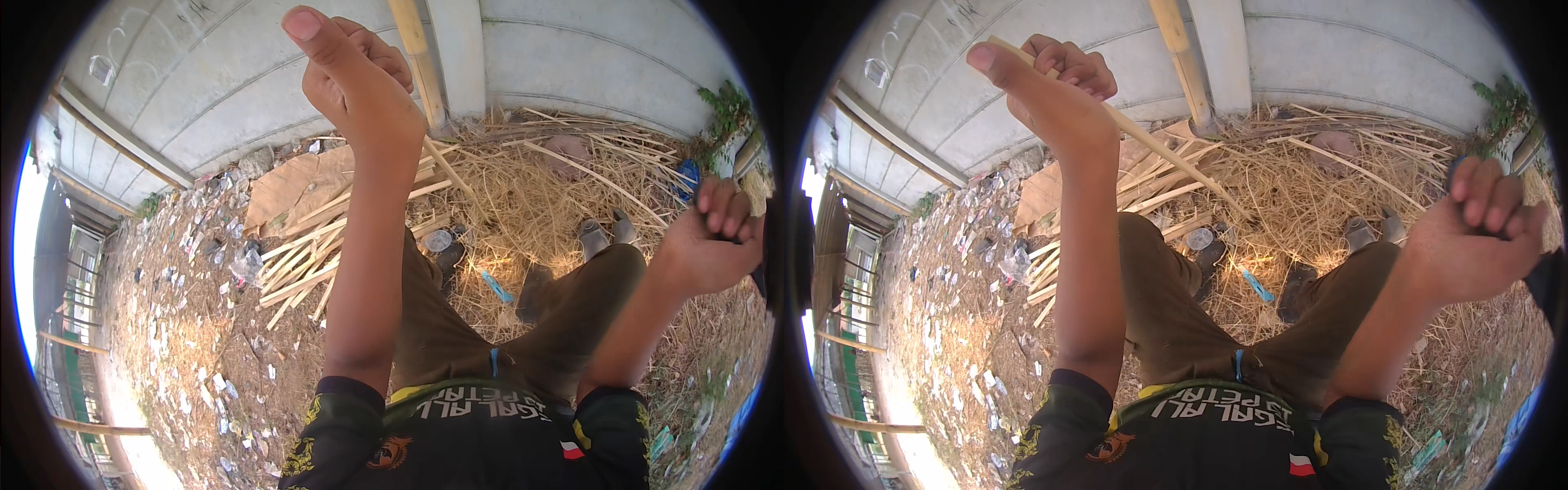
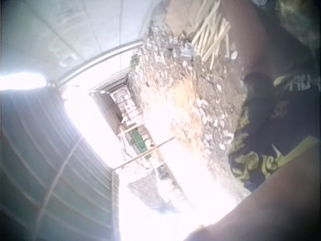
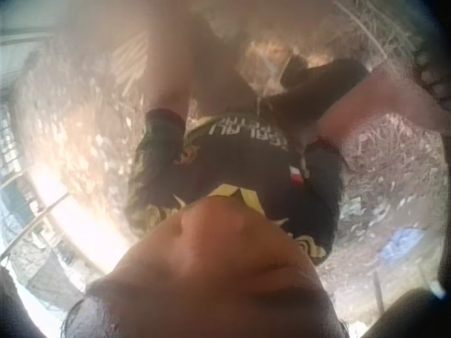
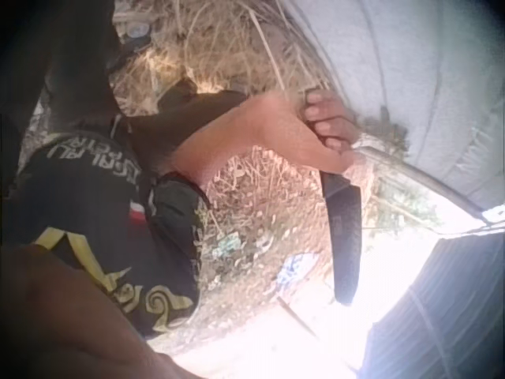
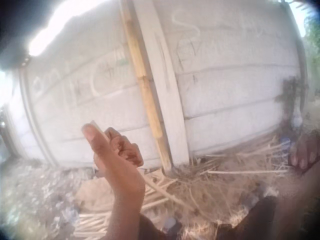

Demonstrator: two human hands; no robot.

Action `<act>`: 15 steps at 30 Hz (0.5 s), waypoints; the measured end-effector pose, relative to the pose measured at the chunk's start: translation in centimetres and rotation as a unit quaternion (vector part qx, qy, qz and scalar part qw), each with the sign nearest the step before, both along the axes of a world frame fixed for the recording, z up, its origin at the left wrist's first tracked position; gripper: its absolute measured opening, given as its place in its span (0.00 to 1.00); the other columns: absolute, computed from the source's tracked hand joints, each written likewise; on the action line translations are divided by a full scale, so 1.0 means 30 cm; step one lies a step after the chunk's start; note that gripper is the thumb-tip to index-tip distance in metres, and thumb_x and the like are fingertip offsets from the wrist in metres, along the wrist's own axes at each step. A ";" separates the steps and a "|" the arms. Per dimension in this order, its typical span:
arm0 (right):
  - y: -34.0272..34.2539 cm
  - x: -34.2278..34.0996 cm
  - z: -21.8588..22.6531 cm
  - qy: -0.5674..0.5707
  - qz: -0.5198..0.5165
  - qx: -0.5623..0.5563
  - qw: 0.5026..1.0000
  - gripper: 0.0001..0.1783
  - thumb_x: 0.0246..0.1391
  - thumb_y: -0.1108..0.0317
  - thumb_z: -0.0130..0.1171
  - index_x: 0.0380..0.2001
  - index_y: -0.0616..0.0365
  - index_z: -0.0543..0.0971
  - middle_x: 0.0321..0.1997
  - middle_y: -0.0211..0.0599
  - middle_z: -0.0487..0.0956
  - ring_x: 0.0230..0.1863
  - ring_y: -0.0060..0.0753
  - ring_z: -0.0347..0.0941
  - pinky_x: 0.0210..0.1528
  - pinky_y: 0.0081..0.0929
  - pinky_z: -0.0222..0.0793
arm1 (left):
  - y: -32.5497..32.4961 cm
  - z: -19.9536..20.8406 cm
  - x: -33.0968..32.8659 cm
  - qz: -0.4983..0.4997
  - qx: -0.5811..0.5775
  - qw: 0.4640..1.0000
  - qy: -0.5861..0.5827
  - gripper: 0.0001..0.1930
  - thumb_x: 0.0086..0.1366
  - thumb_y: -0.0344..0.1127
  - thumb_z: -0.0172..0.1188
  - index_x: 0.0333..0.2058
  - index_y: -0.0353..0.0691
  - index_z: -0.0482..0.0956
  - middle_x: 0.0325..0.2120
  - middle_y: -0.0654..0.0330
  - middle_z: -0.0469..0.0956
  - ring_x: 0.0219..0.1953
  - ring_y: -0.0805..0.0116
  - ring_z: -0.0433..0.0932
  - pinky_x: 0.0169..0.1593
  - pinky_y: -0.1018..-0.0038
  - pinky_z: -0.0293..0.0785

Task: The person sits on the ground and uses a large knife to split a long bamboo stick into smaller strips. They hold the bamboo with one hand and strike it with the knife to separate the pieces, then place the split strips on the ground.

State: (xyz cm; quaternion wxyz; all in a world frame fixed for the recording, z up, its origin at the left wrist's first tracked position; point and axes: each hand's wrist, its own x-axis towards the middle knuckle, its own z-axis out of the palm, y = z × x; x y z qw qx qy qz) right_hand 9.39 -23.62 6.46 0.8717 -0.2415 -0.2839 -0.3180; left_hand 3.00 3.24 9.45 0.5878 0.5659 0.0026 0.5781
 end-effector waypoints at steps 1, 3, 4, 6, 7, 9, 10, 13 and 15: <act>0.094 0.034 -0.351 -0.042 0.142 -0.017 0.989 0.14 0.63 0.57 0.52 0.29 0.55 0.75 0.23 0.33 0.75 0.21 0.28 0.69 0.21 0.21 0.60 | -0.036 0.010 0.012 0.010 0.012 1.000 -0.006 0.40 0.58 0.83 0.34 0.17 0.46 0.51 0.10 0.67 0.50 0.12 0.76 0.51 0.18 0.77 0.49; 0.267 -0.062 -0.791 0.393 0.121 -0.430 0.804 0.13 0.62 0.58 0.54 0.29 0.55 0.73 0.21 0.32 0.74 0.19 0.26 0.67 0.19 0.20 0.59 | -0.126 0.014 0.077 0.020 0.027 0.999 -0.015 0.40 0.58 0.82 0.35 0.17 0.46 0.51 0.10 0.67 0.51 0.12 0.76 0.52 0.17 0.76 0.49; 0.283 -0.071 -0.948 0.470 0.182 -0.591 0.630 0.13 0.61 0.58 0.55 0.29 0.55 0.73 0.20 0.31 0.73 0.18 0.24 0.67 0.18 0.20 0.59 | -0.148 -0.012 0.078 0.039 0.060 0.997 -0.001 0.39 0.59 0.81 0.36 0.17 0.45 0.52 0.10 0.67 0.51 0.12 0.75 0.53 0.17 0.76 0.48; 0.233 -0.068 -0.957 0.491 0.272 -0.637 0.528 0.13 0.60 0.59 0.57 0.28 0.55 0.71 0.18 0.29 0.71 0.16 0.21 0.65 0.16 0.19 0.57 | -0.097 0.002 0.082 0.031 0.072 0.996 -0.037 0.38 0.61 0.79 0.38 0.15 0.47 0.51 0.08 0.69 0.52 0.11 0.78 0.53 0.15 0.79 0.49; 0.218 -0.001 -0.907 0.479 0.295 -0.644 0.518 0.13 0.59 0.59 0.58 0.28 0.55 0.70 0.17 0.28 0.71 0.15 0.20 0.65 0.15 0.19 0.57 | -0.058 0.001 0.072 0.026 0.071 0.996 -0.049 0.38 0.62 0.78 0.39 0.14 0.48 0.51 0.07 0.70 0.53 0.10 0.80 0.53 0.14 0.80 0.50; 0.150 0.062 -0.688 0.433 0.284 -0.651 0.555 0.14 0.58 0.59 0.60 0.27 0.55 0.69 0.16 0.27 0.69 0.13 0.17 0.63 0.13 0.19 0.56 | 0.028 0.015 0.067 -0.008 0.061 0.998 -0.017 0.39 0.59 0.81 0.36 0.15 0.47 0.50 0.08 0.68 0.52 0.11 0.77 0.52 0.16 0.78 0.50; 0.109 0.082 -0.535 0.404 0.244 -0.637 0.609 0.15 0.57 0.60 0.61 0.27 0.56 0.68 0.15 0.26 0.68 0.13 0.16 0.63 0.12 0.18 0.55 | 0.040 0.019 0.069 -0.004 0.047 0.999 -0.005 0.40 0.57 0.83 0.34 0.16 0.47 0.50 0.10 0.68 0.50 0.12 0.76 0.50 0.17 0.77 0.48; 0.049 0.063 -0.070 0.343 0.067 -0.435 0.830 0.24 0.55 0.59 0.63 0.16 0.48 0.60 0.11 0.19 0.56 0.08 0.13 0.48 0.09 0.18 0.42 | 0.057 0.005 0.047 0.030 0.029 0.999 0.019 0.41 0.54 0.86 0.31 0.17 0.47 0.50 0.11 0.67 0.48 0.14 0.75 0.47 0.19 0.76 0.46; -0.044 0.095 0.162 0.179 -0.028 -0.327 0.927 0.23 0.57 0.61 0.57 0.14 0.46 0.57 0.11 0.20 0.53 0.11 0.15 0.45 0.17 0.17 0.45 | 0.039 0.026 0.054 0.027 0.023 0.999 0.018 0.42 0.54 0.86 0.30 0.17 0.47 0.50 0.10 0.67 0.48 0.14 0.75 0.47 0.18 0.76 0.46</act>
